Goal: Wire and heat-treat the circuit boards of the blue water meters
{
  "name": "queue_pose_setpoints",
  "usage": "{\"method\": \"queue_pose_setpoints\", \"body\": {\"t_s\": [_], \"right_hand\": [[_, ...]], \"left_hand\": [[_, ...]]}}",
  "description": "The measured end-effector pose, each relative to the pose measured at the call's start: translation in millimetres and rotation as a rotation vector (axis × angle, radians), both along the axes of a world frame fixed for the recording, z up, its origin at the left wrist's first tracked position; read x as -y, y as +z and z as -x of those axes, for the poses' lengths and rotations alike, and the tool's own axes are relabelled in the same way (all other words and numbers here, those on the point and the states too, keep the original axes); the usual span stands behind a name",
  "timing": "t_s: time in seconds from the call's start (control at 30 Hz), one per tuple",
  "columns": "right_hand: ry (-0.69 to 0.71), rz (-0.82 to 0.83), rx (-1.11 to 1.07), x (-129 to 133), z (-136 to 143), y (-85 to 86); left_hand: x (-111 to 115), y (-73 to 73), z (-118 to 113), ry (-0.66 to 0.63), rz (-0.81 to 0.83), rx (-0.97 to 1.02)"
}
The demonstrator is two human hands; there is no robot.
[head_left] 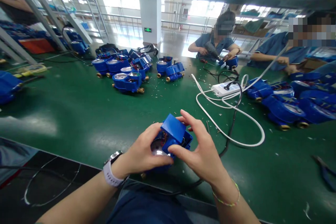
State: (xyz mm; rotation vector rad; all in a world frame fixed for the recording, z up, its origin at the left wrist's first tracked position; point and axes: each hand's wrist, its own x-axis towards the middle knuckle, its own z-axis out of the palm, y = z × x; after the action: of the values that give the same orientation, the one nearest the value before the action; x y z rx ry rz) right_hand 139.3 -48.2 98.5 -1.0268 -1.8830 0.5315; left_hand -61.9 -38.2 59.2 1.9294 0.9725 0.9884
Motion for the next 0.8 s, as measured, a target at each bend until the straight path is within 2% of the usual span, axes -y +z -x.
{"method": "queue_pose_setpoints", "body": {"t_s": [0.1,0.27,0.4,0.6,0.8], "right_hand": [[0.001,0.071,0.014,-10.2,-3.1,0.0],[0.039,0.217,-0.097,-19.0,-19.7,-13.1],[0.091,0.21,-0.031,-16.2,-27.3,-21.0],[0.214,0.243,-0.007,-11.2,-27.5,-25.9],[0.214,0.28,-0.104,-7.8,-28.3,-36.0]], "left_hand": [[-5.7,8.2,-3.7,-0.005,0.022,0.021],[-19.6,14.7,-6.3,-0.111,0.323,0.347],[-25.6,13.0,-11.6,-0.086,0.474,0.456],[-24.5,12.1,-17.1,-0.114,0.538,0.564],[-24.1,8.1,-13.7,-0.112,0.486,0.517]]}}
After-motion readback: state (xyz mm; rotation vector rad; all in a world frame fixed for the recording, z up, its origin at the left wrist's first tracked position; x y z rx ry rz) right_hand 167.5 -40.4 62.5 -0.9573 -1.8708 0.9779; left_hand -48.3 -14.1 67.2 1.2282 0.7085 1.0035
